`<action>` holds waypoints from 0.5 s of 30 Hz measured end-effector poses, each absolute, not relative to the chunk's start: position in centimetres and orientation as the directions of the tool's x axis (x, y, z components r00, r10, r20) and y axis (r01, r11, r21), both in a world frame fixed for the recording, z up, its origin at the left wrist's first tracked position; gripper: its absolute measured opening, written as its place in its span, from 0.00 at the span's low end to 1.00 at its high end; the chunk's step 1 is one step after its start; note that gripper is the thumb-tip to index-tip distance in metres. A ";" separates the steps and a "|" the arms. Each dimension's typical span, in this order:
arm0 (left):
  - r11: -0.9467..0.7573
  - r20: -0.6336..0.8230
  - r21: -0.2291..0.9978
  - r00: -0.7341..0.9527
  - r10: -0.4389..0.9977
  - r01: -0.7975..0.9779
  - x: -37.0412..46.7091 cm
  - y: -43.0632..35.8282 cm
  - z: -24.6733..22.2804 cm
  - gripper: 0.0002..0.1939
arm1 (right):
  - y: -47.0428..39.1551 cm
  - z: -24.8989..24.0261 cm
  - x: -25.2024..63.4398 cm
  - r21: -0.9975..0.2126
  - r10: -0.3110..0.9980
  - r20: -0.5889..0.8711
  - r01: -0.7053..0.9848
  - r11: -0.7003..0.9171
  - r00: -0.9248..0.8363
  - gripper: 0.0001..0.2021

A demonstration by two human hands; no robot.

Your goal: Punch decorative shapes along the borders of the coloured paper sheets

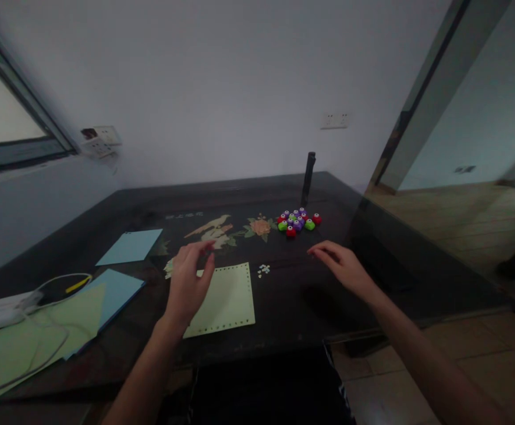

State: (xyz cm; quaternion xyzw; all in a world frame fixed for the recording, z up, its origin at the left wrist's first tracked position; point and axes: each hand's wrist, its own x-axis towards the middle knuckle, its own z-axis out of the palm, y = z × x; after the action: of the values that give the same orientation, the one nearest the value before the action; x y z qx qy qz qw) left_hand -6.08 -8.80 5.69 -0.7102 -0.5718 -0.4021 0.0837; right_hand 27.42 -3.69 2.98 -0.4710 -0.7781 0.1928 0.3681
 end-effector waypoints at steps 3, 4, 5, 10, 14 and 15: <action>-0.565 0.725 0.330 0.181 0.665 0.756 -3.3 -7.3 7.5 0.08 | 1.8 3.7 28.7 -0.586 0.872 0.431 0.663 0.467 -0.233 0.16; -0.618 0.723 0.317 0.238 0.648 0.720 -2.2 -6.5 7.7 0.08 | 3.7 3.7 28.9 -0.556 0.871 0.442 0.698 0.452 -0.212 0.15; -0.651 0.698 0.312 0.298 0.651 0.692 -1.1 -5.5 7.7 0.08 | 5.6 3.5 29.0 -0.523 0.871 0.451 0.734 0.435 -0.195 0.14; -0.667 0.469 0.260 0.512 0.720 0.698 4.5 1.4 5.0 0.10 | 12.5 1.0 28.6 -0.359 0.880 0.444 0.867 0.347 -0.168 0.16; -0.553 0.432 0.248 0.421 0.798 0.795 8.1 6.7 2.2 0.11 | 14.6 -1.0 27.9 -0.265 0.888 0.436 0.923 0.279 -0.143 0.15; -0.520 0.429 0.247 0.389 0.815 0.818 8.9 7.7 1.6 0.13 | 14.9 -1.3 27.8 -0.245 0.890 0.433 0.931 0.271 -0.145 0.15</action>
State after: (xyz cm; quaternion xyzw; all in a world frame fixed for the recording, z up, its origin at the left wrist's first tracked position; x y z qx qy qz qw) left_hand 8.92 7.71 1.64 -0.8334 -0.4900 -0.2558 0.0025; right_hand 27.76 14.92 -1.34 -0.6023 -0.7557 -0.0402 0.2542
